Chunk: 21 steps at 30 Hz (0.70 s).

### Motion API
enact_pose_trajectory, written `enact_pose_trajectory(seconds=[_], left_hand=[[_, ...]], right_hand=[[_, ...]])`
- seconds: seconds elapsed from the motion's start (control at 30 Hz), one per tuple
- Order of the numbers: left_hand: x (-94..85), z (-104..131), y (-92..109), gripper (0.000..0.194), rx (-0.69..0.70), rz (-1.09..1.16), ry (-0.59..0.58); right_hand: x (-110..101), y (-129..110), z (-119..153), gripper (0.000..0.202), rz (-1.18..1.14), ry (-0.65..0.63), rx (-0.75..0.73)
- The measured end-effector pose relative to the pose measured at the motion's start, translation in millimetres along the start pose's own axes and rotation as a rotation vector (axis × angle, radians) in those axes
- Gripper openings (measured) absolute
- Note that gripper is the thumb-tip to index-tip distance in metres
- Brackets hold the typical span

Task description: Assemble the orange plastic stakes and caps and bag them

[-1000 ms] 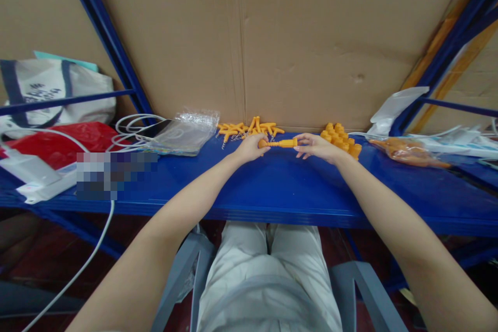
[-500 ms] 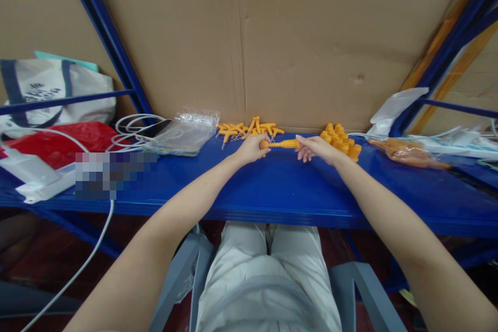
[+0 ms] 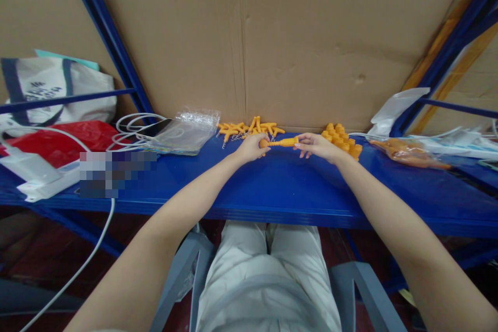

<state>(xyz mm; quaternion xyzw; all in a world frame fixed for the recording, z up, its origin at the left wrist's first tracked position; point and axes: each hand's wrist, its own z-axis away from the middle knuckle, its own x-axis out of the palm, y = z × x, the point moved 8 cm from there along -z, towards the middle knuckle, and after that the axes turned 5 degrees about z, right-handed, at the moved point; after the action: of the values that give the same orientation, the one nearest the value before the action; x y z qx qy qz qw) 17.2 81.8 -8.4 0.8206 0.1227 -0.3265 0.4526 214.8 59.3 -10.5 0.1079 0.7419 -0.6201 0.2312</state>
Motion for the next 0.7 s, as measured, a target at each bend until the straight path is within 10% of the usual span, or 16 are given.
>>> enact_pose_trajectory(seconds=[0.7], left_hand=[[2.4, 2.0, 5.6, 0.018, -0.011, 0.083, -0.001]], right_hand=[[-0.8, 0.7, 0.2, 0.031, 0.012, 0.030, 0.031]])
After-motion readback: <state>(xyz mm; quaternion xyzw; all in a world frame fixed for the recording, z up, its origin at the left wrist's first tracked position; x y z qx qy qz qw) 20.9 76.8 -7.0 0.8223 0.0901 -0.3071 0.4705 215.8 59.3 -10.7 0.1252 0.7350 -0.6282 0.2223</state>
